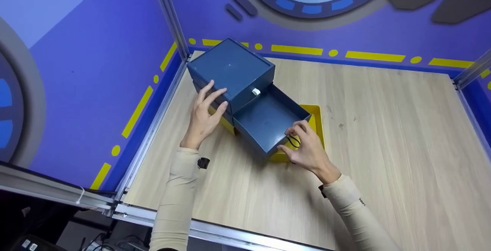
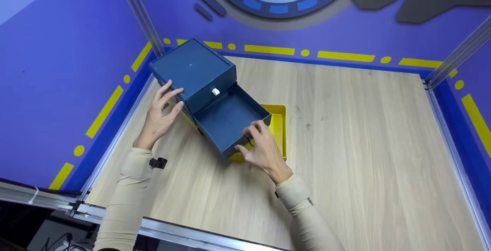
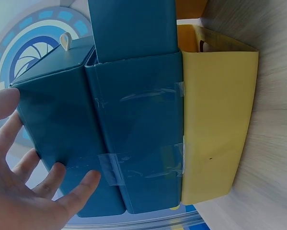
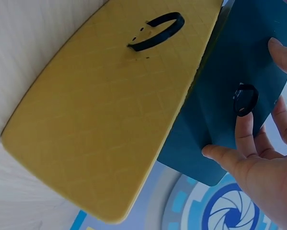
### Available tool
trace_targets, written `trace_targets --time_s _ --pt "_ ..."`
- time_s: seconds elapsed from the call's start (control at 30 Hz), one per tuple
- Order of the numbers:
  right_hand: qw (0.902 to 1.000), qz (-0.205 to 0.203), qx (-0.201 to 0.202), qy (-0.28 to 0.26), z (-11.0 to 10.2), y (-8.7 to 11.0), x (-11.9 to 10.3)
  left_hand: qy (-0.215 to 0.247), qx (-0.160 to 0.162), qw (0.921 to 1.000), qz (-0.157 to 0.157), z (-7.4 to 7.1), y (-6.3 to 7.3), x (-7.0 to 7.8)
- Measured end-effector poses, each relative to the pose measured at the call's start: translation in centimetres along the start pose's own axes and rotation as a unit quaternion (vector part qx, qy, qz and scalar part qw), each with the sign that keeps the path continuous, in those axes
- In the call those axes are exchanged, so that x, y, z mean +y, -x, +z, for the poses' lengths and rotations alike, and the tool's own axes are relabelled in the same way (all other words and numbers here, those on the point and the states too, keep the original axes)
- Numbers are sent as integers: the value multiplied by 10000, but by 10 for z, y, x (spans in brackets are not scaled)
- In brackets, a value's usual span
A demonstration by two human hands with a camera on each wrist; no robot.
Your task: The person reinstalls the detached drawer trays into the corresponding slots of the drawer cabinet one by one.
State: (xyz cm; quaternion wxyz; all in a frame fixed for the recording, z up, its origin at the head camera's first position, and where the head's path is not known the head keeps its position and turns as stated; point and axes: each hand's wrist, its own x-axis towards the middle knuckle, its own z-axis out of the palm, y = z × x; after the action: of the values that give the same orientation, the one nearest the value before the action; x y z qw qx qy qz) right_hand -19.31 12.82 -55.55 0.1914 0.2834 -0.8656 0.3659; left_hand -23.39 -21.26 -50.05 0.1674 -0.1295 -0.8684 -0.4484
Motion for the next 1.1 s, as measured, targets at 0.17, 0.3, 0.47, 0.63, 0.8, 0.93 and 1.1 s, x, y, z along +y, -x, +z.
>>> trace_targets --time_s 0.17,0.3,0.47,0.63,0.8,0.93,1.1 --pt "10000 -17 -23 -61 3 -8 1 1 44 9999 100 1 -2 2" --pt "10000 -6 9 -8 7 -14 0 -7 56 9999 96 2 -3 2" --pt "9998 174 -95 -42 13 -17 -1 12 39 10000 80 3 -1 2" --pt "9991 355 -175 -141 19 -18 0 16 1 10000 66 4 2 0" --pt "9989 375 -207 -190 22 -24 1 36 15 10000 30 3 2 -1" --pt "9988 342 -276 -199 24 -30 2 43 13 10000 0 3 1 -2" --pt "9990 270 -316 -170 26 -30 5 23 62 10000 -6 3 0 -2"
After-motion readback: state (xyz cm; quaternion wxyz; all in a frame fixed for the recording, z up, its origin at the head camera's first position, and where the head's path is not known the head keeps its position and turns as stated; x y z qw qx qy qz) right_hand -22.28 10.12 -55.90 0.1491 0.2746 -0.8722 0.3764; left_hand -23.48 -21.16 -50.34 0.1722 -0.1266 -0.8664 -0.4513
